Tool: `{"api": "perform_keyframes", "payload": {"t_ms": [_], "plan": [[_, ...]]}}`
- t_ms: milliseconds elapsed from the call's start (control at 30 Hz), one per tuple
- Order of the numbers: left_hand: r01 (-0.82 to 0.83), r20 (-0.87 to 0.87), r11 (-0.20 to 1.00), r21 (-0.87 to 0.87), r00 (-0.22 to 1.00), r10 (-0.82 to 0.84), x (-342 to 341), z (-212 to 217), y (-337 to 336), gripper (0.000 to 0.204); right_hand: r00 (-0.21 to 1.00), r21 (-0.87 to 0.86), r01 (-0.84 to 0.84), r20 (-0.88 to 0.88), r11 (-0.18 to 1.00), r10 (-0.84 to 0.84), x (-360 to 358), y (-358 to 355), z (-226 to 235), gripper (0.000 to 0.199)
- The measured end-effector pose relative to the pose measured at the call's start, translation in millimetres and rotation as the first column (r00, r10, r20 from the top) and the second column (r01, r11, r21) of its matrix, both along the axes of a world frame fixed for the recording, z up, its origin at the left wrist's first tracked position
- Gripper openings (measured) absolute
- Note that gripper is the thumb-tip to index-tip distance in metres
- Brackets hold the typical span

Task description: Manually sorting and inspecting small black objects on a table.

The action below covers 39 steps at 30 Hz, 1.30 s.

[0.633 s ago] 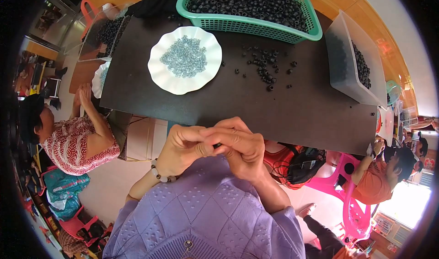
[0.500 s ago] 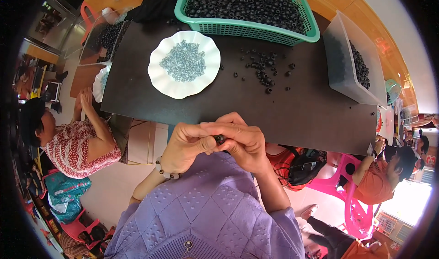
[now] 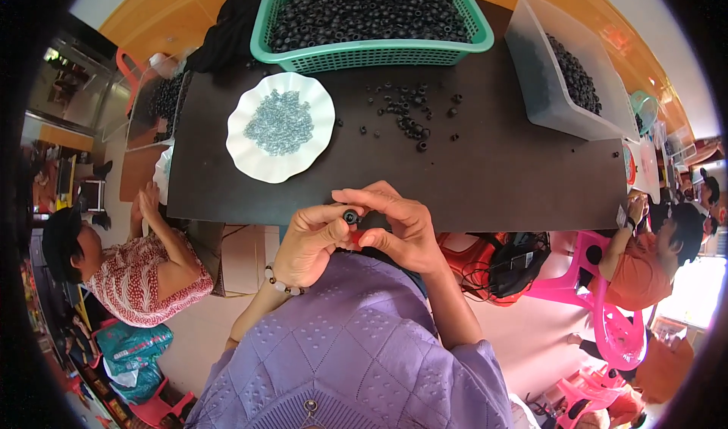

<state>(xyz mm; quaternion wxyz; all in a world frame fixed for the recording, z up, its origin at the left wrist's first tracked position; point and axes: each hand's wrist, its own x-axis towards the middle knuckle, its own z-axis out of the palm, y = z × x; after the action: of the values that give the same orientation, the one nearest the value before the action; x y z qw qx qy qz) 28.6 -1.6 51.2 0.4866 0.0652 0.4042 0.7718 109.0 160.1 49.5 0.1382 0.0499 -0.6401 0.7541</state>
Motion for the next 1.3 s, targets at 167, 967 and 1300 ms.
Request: {"api": "perform_keyframes", "payload": {"t_ms": [167,967,1300], "plan": [[0.041,0.082,0.999,-0.023,0.996,-0.039,0.1,-8.2,7.9,0.020,0.993,0.187,0.115,-0.025,0.976,-0.112,4.8,7.0,0.8,0.046],[0.476,-0.438,0.801,0.364,0.846,-0.304,-10.1,62.5,24.1,0.050,0.473,0.683,0.731,-0.497,0.008,-0.727,-4.2,249.7,105.0,0.026],[0.565,-0.407,0.176,0.806,0.745,-0.528,4.1,144.3,37.8,0.065,0.520,0.777,0.629,-0.396,0.025,-0.757,-19.3,228.1,77.4,0.027]]}}
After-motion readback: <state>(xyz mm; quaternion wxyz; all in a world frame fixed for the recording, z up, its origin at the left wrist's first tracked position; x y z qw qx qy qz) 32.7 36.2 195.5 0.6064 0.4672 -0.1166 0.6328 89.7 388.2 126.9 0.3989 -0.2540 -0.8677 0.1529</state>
